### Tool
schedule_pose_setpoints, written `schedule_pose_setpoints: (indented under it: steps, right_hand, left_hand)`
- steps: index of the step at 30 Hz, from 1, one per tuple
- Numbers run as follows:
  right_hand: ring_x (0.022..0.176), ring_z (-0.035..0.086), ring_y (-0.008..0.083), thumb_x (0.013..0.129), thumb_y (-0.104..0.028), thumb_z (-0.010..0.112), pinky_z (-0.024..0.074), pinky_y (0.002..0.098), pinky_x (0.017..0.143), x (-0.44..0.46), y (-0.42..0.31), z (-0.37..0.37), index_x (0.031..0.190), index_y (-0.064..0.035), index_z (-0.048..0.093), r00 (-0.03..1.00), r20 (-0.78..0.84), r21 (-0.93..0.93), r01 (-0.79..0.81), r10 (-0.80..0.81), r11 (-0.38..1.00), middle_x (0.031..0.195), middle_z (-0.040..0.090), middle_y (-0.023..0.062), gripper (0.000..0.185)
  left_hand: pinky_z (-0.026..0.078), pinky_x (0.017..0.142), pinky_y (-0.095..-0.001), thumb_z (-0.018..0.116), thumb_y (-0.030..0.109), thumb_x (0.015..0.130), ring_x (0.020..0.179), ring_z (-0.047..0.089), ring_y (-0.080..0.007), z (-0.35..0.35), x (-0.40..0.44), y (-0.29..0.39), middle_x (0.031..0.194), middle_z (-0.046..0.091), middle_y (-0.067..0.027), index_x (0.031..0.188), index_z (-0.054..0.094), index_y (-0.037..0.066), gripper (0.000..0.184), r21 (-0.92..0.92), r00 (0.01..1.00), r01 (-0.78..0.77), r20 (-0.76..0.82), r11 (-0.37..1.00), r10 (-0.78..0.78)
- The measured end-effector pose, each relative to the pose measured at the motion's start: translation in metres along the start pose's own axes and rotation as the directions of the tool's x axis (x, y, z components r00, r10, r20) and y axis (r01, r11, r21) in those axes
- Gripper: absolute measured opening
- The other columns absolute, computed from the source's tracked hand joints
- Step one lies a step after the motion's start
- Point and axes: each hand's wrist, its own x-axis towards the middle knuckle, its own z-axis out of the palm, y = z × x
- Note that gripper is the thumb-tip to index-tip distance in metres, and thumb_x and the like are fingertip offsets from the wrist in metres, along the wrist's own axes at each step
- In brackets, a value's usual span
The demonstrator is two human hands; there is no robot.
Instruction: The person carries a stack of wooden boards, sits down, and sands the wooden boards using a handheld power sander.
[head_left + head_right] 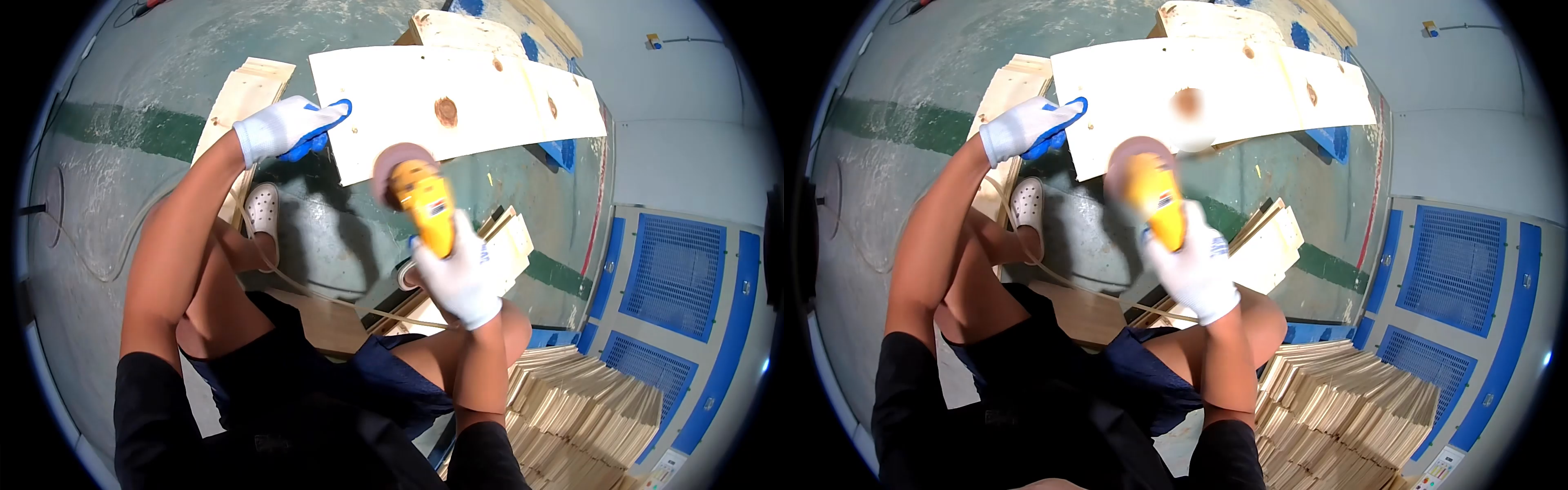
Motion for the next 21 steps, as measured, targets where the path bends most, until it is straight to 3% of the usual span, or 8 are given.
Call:
schedule_pose_setpoints:
  steps: [1, 3, 7, 12, 15, 16, 17, 21]
  right_hand:
    - [0.074, 0.069, 0.043, 0.088, -0.024, 0.074, 0.0545, 0.0471, 0.069, 0.002, 0.021, 0.0, 0.113, -0.0006, 0.058, 0.991, -0.126, -0.113, 0.023, -0.037, 0.993, 0.08, 0.067, 0.0231, 0.038]
    - [0.069, 0.067, 0.0382, 0.087, -0.025, 0.076, 0.0541, 0.0437, 0.067, 0.019, 0.038, -0.02, 0.112, 0.0007, 0.058, 0.969, -0.222, -0.02, -0.119, 0.111, 0.993, 0.079, 0.066, 0.0212, 0.04]
    - [0.069, 0.063, 0.0121, 0.092, -0.009, 0.071, 0.0531, 0.0282, 0.063, 0.026, 0.074, -0.04, 0.11, 0.0009, 0.057, 0.903, -0.274, 0.391, -0.21, 0.331, 0.896, 0.083, 0.065, 0.0066, 0.025]
    - [0.07, 0.063, 0.0125, 0.093, -0.012, 0.071, 0.0532, 0.0289, 0.065, 0.015, 0.084, -0.036, 0.112, -0.0003, 0.058, 0.927, -0.263, 0.371, -0.16, 0.269, 0.915, 0.085, 0.064, 0.0052, 0.027]
    - [0.074, 0.067, 0.0171, 0.091, -0.024, 0.074, 0.0538, 0.0331, 0.07, 0.015, 0.062, -0.034, 0.114, -0.0033, 0.06, 0.928, -0.153, 0.295, -0.285, 0.34, 0.912, 0.084, 0.067, 0.0086, 0.035]
    - [0.079, 0.072, 0.0263, 0.089, -0.029, 0.074, 0.0547, 0.0372, 0.074, 0.015, 0.052, -0.036, 0.118, -0.0046, 0.06, 0.939, -0.151, 0.139, -0.291, 0.31, 0.947, 0.087, 0.071, 0.0141, 0.04]
    - [0.087, 0.072, 0.0371, 0.088, -0.029, 0.073, 0.055, 0.0422, 0.078, 0.016, 0.055, -0.032, 0.12, -0.0044, 0.06, 0.967, -0.164, 0.053, -0.191, 0.197, 0.98, 0.093, 0.072, 0.019, 0.042]
    - [0.095, 0.071, 0.0446, 0.088, -0.027, 0.072, 0.055, 0.0459, 0.082, 0.023, 0.02, -0.038, 0.124, -0.0034, 0.059, 0.991, -0.056, 0.048, -0.12, 0.123, 0.992, 0.1, 0.072, 0.0249, 0.045]
  left_hand:
    - [0.036, 0.047, -0.0303, 0.058, 0.067, 0.098, 0.048, 0.043, -0.0122, -0.001, 0.0, -0.001, 0.058, 0.051, -0.0029, 0.066, 0.062, 0.004, 0.071, -0.003, 1.0, -0.003, 0.0, 1.0, 0.003]
    - [0.036, 0.047, -0.0307, 0.057, 0.067, 0.098, 0.047, 0.043, -0.013, -0.002, -0.002, 0.001, 0.056, 0.05, -0.0031, 0.066, 0.062, 0.003, 0.072, -0.006, 1.0, 0.012, 0.022, 1.0, -0.012]
    - [0.036, 0.046, -0.0311, 0.057, 0.067, 0.098, 0.046, 0.043, -0.0135, -0.001, -0.001, 0.001, 0.056, 0.05, -0.0033, 0.066, 0.062, 0.003, 0.072, 0.036, 1.0, -0.004, 0.026, 0.999, 0.004]
    - [0.036, 0.044, -0.0303, 0.052, 0.069, 0.1, 0.043, 0.044, -0.0135, 0.001, -0.006, 0.008, 0.052, 0.049, -0.0035, 0.064, 0.06, 0.003, 0.075, 0.029, 0.994, -0.03, 0.107, 0.999, 0.027]
    - [0.037, 0.043, -0.0304, 0.052, 0.069, 0.099, 0.043, 0.045, -0.0138, 0.008, -0.01, 0.014, 0.052, 0.051, -0.0043, 0.064, 0.062, 0.003, 0.076, 0.05, 0.99, -0.012, 0.14, 0.999, 0.005]
    - [0.038, 0.043, -0.0303, 0.053, 0.07, 0.099, 0.043, 0.046, -0.014, 0.011, -0.011, 0.016, 0.052, 0.051, -0.0046, 0.065, 0.062, 0.002, 0.076, 0.045, 0.991, -0.01, 0.137, 0.999, 0.004]
    - [0.038, 0.043, -0.0303, 0.053, 0.07, 0.099, 0.043, 0.046, -0.014, 0.013, -0.011, 0.016, 0.052, 0.051, -0.0046, 0.065, 0.062, 0.002, 0.076, 0.049, 0.99, -0.011, 0.141, 0.999, 0.004]
    - [0.037, 0.043, -0.0304, 0.056, 0.069, 0.097, 0.044, 0.046, -0.014, 0.013, -0.007, 0.012, 0.054, 0.052, -0.005, 0.066, 0.063, 0.002, 0.074, 0.074, 0.984, 0.044, 0.17, 0.996, -0.056]
